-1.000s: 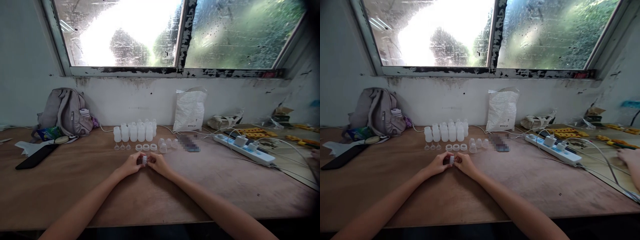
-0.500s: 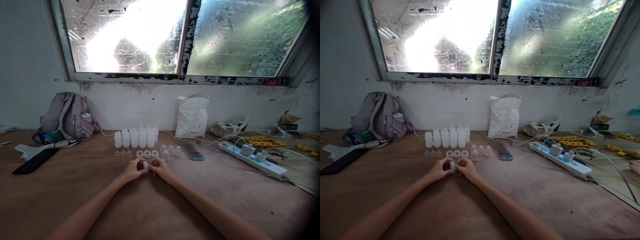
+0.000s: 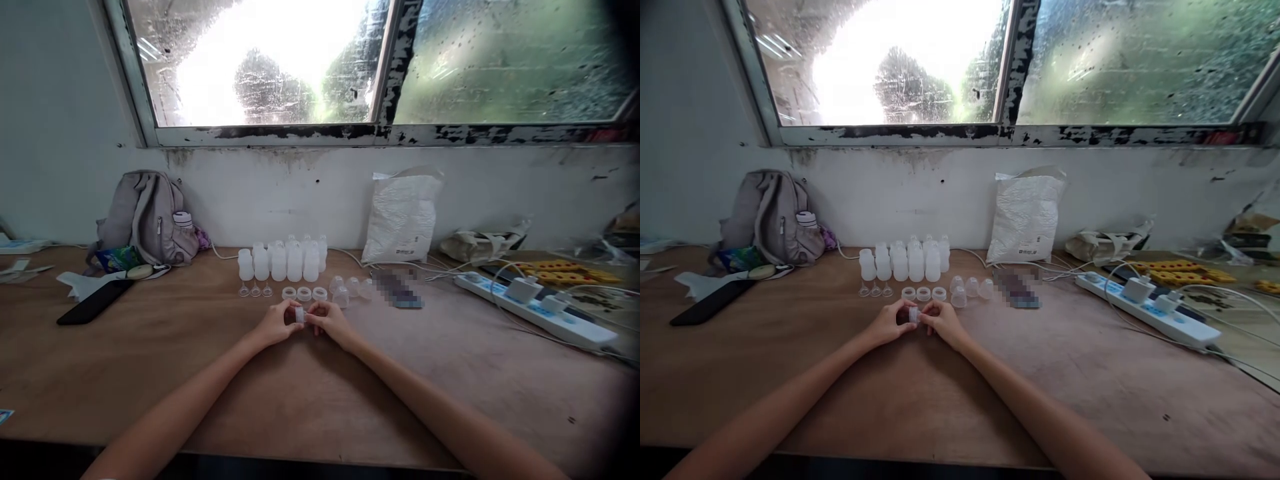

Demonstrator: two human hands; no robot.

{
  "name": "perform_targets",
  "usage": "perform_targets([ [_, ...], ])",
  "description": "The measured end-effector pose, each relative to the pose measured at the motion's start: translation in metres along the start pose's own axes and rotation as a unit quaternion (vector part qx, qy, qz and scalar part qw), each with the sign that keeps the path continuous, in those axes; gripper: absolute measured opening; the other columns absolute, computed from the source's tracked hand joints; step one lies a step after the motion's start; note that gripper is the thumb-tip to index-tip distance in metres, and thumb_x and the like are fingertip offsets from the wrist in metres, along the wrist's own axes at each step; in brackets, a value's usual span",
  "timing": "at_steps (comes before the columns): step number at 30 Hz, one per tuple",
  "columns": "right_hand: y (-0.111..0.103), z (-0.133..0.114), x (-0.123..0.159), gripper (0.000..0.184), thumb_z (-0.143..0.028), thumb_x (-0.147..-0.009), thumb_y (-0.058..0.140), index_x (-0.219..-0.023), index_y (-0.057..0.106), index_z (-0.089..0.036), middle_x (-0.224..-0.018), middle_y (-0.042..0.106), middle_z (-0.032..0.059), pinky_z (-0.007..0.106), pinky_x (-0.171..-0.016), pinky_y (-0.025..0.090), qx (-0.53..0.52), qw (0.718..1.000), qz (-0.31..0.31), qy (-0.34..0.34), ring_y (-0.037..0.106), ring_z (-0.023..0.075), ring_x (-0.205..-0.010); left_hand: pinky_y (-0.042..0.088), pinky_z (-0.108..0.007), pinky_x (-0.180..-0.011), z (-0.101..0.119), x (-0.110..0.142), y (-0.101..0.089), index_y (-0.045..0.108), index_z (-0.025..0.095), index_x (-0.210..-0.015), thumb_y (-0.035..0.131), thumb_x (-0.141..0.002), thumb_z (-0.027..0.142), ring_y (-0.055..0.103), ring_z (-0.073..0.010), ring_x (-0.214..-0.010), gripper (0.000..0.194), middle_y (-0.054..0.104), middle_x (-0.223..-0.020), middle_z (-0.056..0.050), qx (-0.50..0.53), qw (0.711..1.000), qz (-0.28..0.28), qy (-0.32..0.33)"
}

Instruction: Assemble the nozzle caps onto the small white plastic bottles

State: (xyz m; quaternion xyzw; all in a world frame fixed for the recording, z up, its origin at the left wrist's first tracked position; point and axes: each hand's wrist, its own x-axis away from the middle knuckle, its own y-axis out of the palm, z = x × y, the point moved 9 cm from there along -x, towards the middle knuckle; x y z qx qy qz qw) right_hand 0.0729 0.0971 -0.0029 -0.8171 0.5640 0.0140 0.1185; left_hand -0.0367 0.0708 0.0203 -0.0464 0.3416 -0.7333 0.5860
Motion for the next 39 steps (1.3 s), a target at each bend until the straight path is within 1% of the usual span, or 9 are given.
perform_targets([
  [5,0.000,-0.001,0.000,0.025,-0.034,-0.062,0.065,-0.065,0.049,-0.015,-0.043,0.051,-0.0057,0.016,-0.032,0.029,0.013,1.000,0.007,-0.009,0.045,0.0063,-0.032,0.046,-0.027,-0.073,0.001,0.000,0.001,0.053,0.016,-0.099,0.066,-0.063,0.022,0.059,-0.0156,-0.079,0.038,0.063,-0.086,-0.005,0.000,1.000,-0.010,0.007],
  [11,0.001,0.000,-0.001,0.026,-0.035,-0.063,0.064,-0.065,0.047,-0.016,-0.043,0.051,-0.0057,0.016,-0.034,0.030,0.022,0.999,-0.011,-0.033,0.046,0.0066,-0.034,0.046,-0.027,-0.073,0.005,0.001,0.002,0.052,0.016,-0.099,0.065,-0.065,0.022,0.058,-0.0157,-0.079,0.037,0.062,-0.088,-0.005,-0.025,0.999,-0.016,0.027],
  [18,0.005,0.001,0.000,0.030,-0.037,-0.060,0.066,-0.063,0.046,-0.016,-0.050,0.055,-0.0040,0.018,-0.036,0.033,0.006,0.999,-0.039,-0.034,0.048,0.0071,-0.036,0.044,-0.029,-0.074,0.011,0.005,0.001,0.053,0.016,-0.099,0.065,-0.064,0.023,0.056,-0.0170,-0.081,0.037,0.061,-0.088,-0.005,-0.065,0.996,-0.020,0.054],
  [24,0.008,-0.006,0.003,0.034,-0.039,-0.056,0.069,-0.060,0.045,-0.016,-0.047,0.054,-0.0047,0.018,-0.034,0.029,-0.015,0.999,-0.040,-0.007,0.045,0.0065,-0.034,0.044,-0.028,-0.073,0.016,0.007,0.000,0.052,0.016,-0.098,0.064,-0.065,0.020,0.056,-0.0165,-0.081,0.035,0.060,-0.086,-0.005,-0.062,0.996,-0.022,0.061],
  [26,0.010,-0.008,0.004,0.033,-0.038,-0.057,0.069,-0.064,0.047,-0.015,-0.050,0.055,-0.0046,0.018,-0.037,0.030,-0.038,0.998,-0.057,-0.003,0.048,0.0070,-0.037,0.044,-0.028,-0.073,0.016,0.007,-0.001,0.052,0.017,-0.098,0.064,-0.066,0.022,0.056,-0.0168,-0.080,0.035,0.060,-0.086,-0.005,-0.063,0.996,-0.016,0.054],
  [29,0.013,-0.011,0.006,0.031,-0.038,-0.061,0.067,-0.072,0.049,-0.015,-0.055,0.057,-0.0040,0.019,-0.043,0.034,-0.074,0.993,-0.087,-0.011,0.053,0.0086,-0.044,0.045,-0.028,-0.071,0.014,0.007,-0.002,0.052,0.017,-0.098,0.062,-0.067,0.025,0.057,-0.0165,-0.078,0.034,0.061,-0.083,-0.004,-0.055,0.998,-0.008,0.038],
  [32,0.012,-0.012,0.006,0.030,-0.039,-0.064,0.065,-0.074,0.050,-0.015,-0.056,0.057,-0.0035,0.020,-0.047,0.037,-0.084,0.991,-0.101,-0.020,0.055,0.0096,-0.049,0.045,-0.027,-0.069,0.016,0.007,-0.002,0.052,0.017,-0.096,0.062,-0.067,0.026,0.057,-0.0159,-0.075,0.032,0.061,-0.082,-0.004,-0.047,0.998,-0.007,0.034],
  [37,0.013,-0.013,0.010,0.031,-0.040,-0.065,0.064,-0.078,0.050,-0.015,-0.061,0.060,-0.0014,0.023,-0.054,0.041,-0.097,0.988,-0.121,0.004,0.058,0.0117,-0.055,0.046,-0.026,-0.071,0.020,0.009,-0.002,0.051,0.017,-0.097,0.060,-0.069,0.022,0.058,-0.0149,-0.077,0.030,0.061,-0.086,-0.004,-0.025,0.999,-0.013,0.039],
  [39,0.013,-0.015,0.012,0.032,-0.039,-0.064,0.065,-0.079,0.050,-0.015,-0.062,0.060,-0.0012,0.023,-0.055,0.041,-0.101,0.987,-0.123,0.010,0.058,0.0118,-0.055,0.045,-0.027,-0.072,0.021,0.009,-0.002,0.051,0.018,-0.098,0.060,-0.069,0.022,0.057,-0.0153,-0.078,0.031,0.061,-0.087,-0.004,-0.036,0.998,-0.015,0.044],
])
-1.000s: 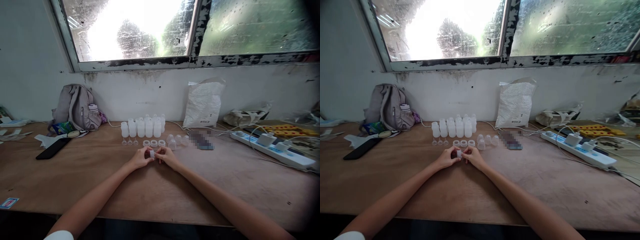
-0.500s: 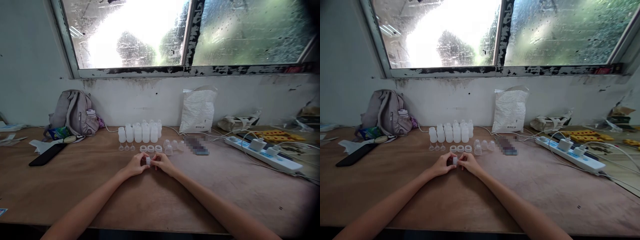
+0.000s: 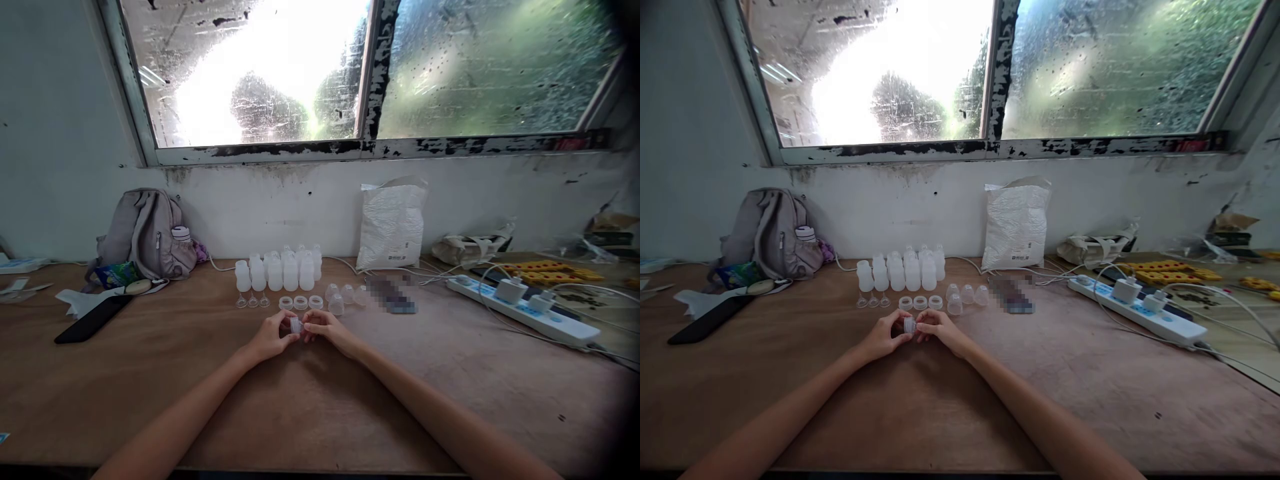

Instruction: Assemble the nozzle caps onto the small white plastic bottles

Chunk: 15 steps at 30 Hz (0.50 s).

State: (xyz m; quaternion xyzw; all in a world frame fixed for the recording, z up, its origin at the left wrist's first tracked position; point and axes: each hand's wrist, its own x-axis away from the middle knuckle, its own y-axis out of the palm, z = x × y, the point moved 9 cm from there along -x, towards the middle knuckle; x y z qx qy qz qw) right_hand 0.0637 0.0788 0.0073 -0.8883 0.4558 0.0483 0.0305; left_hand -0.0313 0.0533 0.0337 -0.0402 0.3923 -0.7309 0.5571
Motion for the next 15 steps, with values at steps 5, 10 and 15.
perform_targets([
  [5,0.002,-0.002,0.002,0.034,-0.039,-0.059,0.068,-0.073,0.047,-0.016,-0.058,0.058,-0.0036,0.024,-0.053,0.042,0.010,1.000,0.013,-0.010,0.056,0.0108,-0.051,0.043,-0.030,-0.075,0.003,0.002,-0.002,0.052,0.019,-0.099,0.062,-0.067,0.024,0.054,-0.0185,-0.083,0.034,0.059,-0.090,-0.005,-0.054,0.998,0.006,0.023],
  [10,0.000,0.000,0.002,0.037,-0.043,-0.060,0.067,-0.078,0.048,-0.016,-0.058,0.058,-0.0036,0.024,-0.052,0.043,0.036,0.999,0.029,-0.013,0.057,0.0114,-0.051,0.043,-0.031,-0.075,0.010,0.005,-0.007,0.053,0.019,-0.099,0.062,-0.067,0.027,0.054,-0.0194,-0.083,0.035,0.058,-0.087,-0.005,-0.082,0.996,0.021,0.035],
  [15,-0.001,0.000,0.002,0.035,-0.043,-0.060,0.067,-0.073,0.050,-0.015,-0.059,0.059,-0.0024,0.024,-0.050,0.042,0.044,0.998,0.044,-0.014,0.055,0.0105,-0.048,0.043,-0.030,-0.072,0.013,0.006,-0.009,0.053,0.018,-0.098,0.063,-0.067,0.032,0.054,-0.0188,-0.080,0.035,0.058,-0.085,-0.005,-0.100,0.994,0.030,0.040],
])
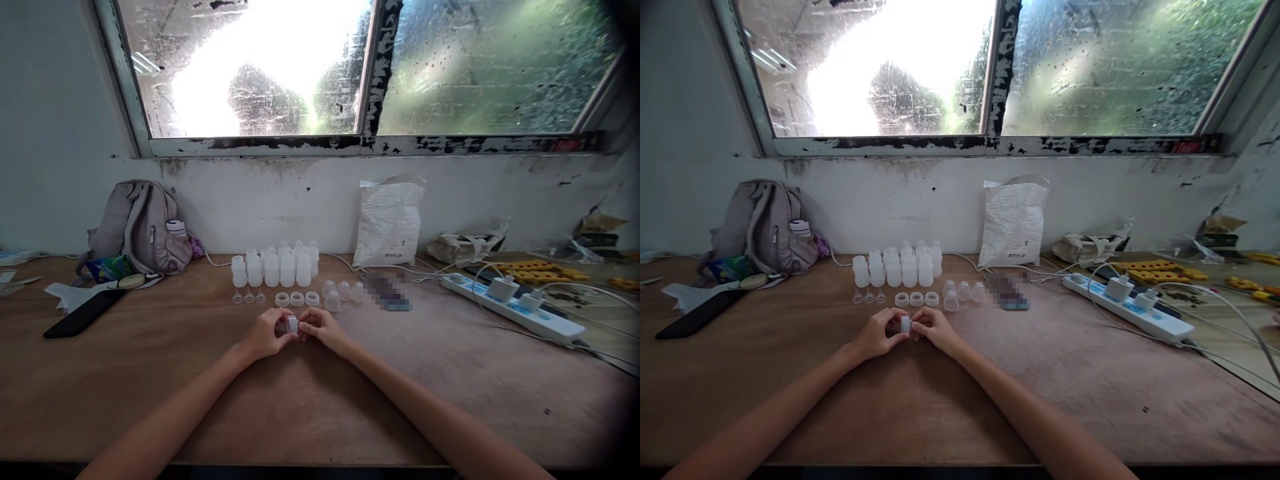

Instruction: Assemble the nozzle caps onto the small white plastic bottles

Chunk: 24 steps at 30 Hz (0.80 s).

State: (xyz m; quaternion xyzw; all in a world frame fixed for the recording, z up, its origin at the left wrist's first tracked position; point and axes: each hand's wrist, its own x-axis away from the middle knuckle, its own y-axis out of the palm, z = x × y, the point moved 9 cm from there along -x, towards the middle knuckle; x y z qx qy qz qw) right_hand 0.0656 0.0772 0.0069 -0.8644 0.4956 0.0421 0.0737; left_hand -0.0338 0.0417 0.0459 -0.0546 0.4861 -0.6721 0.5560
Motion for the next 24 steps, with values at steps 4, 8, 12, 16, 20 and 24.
perform_targets([
  [4,-0.001,-0.001,0.000,0.033,-0.043,-0.060,0.067,-0.070,0.052,-0.015,-0.059,0.059,-0.0021,0.023,-0.048,0.041,0.009,1.000,0.011,-0.008,0.054,0.0100,-0.046,0.044,-0.028,-0.069,-0.002,0.000,-0.001,0.054,0.018,-0.097,0.062,-0.067,0.033,0.055,-0.0177,-0.077,0.034,0.058,-0.085,-0.005,0.011,1.000,0.012,-0.002],
  [8,-0.002,0.000,0.000,0.033,-0.044,-0.063,0.065,-0.072,0.053,-0.015,-0.056,0.058,-0.0025,0.023,-0.047,0.040,0.006,1.000,0.008,-0.005,0.053,0.0102,-0.045,0.044,-0.027,-0.067,-0.002,-0.002,0.001,0.054,0.018,-0.095,0.061,-0.068,0.035,0.055,-0.0170,-0.074,0.033,0.059,-0.081,-0.005,0.021,1.000,0.010,-0.008],
  [12,0.002,0.000,0.001,0.031,-0.043,-0.063,0.065,-0.073,0.055,-0.015,-0.057,0.057,-0.0025,0.023,-0.049,0.039,-0.005,1.000,-0.001,-0.005,0.052,0.0096,-0.047,0.044,-0.027,-0.068,0.003,-0.005,0.004,0.055,0.018,-0.095,0.061,-0.067,0.033,0.055,-0.0175,-0.075,0.032,0.060,-0.083,-0.005,0.025,1.000,0.007,0.001],
  [16,0.003,0.005,0.000,0.029,-0.040,-0.062,0.067,-0.069,0.051,-0.016,-0.055,0.055,-0.0031,0.022,-0.046,0.037,-0.109,0.994,0.026,0.015,0.048,0.0081,-0.043,0.045,-0.026,-0.068,0.001,-0.007,0.003,0.054,0.017,-0.099,0.059,-0.069,0.029,0.057,-0.0170,-0.077,0.032,0.061,-0.088,-0.005,0.057,0.998,0.028,-0.020],
  [20,0.004,0.011,0.000,0.027,-0.032,-0.061,0.068,-0.076,0.050,-0.018,-0.056,0.054,-0.0036,0.023,-0.048,0.041,-0.207,0.977,0.037,0.032,0.049,0.0090,-0.046,0.047,-0.024,-0.064,-0.007,-0.010,0.009,0.052,0.016,-0.106,0.057,-0.072,0.030,0.059,-0.0163,-0.076,0.037,0.062,-0.089,-0.006,0.117,0.992,0.017,-0.048],
  [24,-0.002,0.014,-0.001,0.022,-0.027,-0.062,0.067,-0.074,0.052,-0.017,-0.059,0.054,-0.0026,0.024,-0.051,0.043,-0.237,0.969,0.053,0.040,0.050,0.0092,-0.049,0.048,-0.024,-0.066,-0.013,-0.011,0.013,0.051,0.016,-0.108,0.057,-0.073,0.031,0.060,-0.0160,-0.078,0.039,0.062,-0.091,-0.006,0.148,0.987,0.009,-0.062],
])
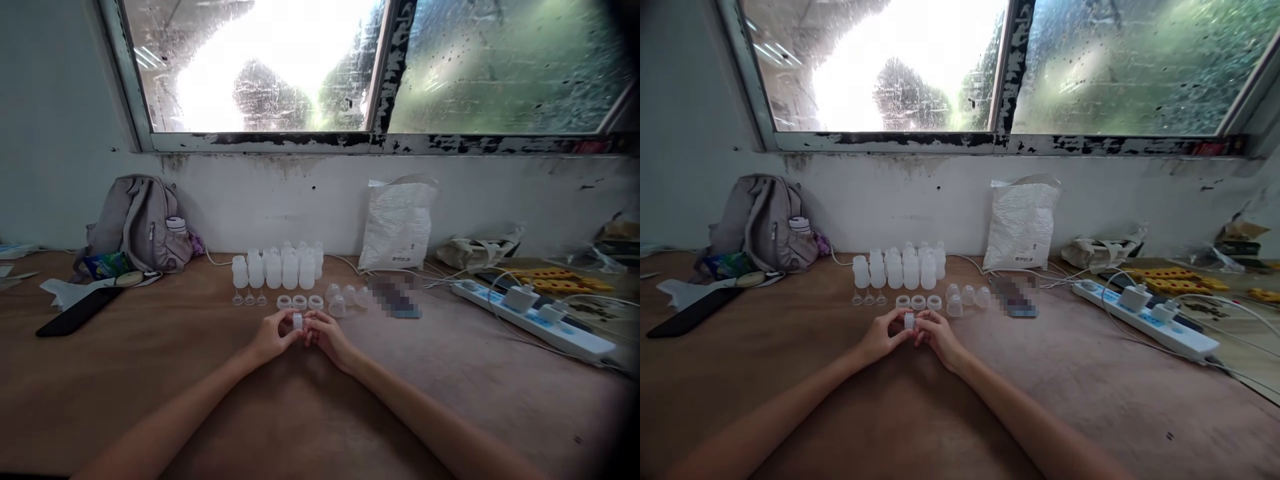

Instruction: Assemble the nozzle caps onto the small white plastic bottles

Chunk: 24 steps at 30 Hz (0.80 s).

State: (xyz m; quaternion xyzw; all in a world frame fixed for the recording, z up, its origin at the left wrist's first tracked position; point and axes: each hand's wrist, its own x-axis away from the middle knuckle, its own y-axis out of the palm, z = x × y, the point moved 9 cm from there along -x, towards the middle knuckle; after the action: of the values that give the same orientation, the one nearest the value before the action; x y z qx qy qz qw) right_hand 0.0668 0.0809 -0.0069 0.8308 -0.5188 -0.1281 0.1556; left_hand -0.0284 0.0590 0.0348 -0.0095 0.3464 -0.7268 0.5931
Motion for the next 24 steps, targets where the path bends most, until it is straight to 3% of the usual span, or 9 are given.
perform_targets([
  [6,-0.006,0.001,-0.002,0.015,-0.019,-0.058,0.069,-0.064,0.056,-0.014,-0.056,0.054,-0.0015,0.022,-0.050,0.041,0.016,1.000,0.026,0.003,0.048,0.0079,-0.049,0.049,-0.024,-0.066,-0.010,0.000,0.006,0.051,0.016,-0.106,0.060,-0.069,0.027,0.059,-0.0136,-0.071,0.039,0.061,-0.092,-0.005,0.020,0.999,-0.023,-0.020],
  [15,-0.007,-0.001,0.001,0.014,-0.018,-0.060,0.065,-0.068,0.053,-0.016,-0.060,0.058,-0.0025,0.024,-0.055,0.042,0.010,0.999,0.032,-0.013,0.053,0.0092,-0.048,0.049,-0.025,-0.068,-0.007,0.002,0.009,0.050,0.018,-0.108,0.062,-0.068,0.025,0.060,-0.0134,-0.071,0.043,0.061,-0.090,-0.004,0.039,0.998,-0.048,-0.012],
  [24,-0.002,-0.014,0.002,0.015,-0.027,-0.064,0.062,-0.067,0.063,-0.012,-0.053,0.056,-0.0012,0.024,-0.054,0.037,0.245,0.968,0.018,-0.043,0.049,0.0102,-0.051,0.049,-0.027,-0.071,-0.013,0.004,0.002,0.050,0.017,-0.101,0.068,-0.062,0.026,0.057,-0.0150,-0.080,0.043,0.053,-0.099,-0.006,0.026,0.999,-0.027,-0.002],
])
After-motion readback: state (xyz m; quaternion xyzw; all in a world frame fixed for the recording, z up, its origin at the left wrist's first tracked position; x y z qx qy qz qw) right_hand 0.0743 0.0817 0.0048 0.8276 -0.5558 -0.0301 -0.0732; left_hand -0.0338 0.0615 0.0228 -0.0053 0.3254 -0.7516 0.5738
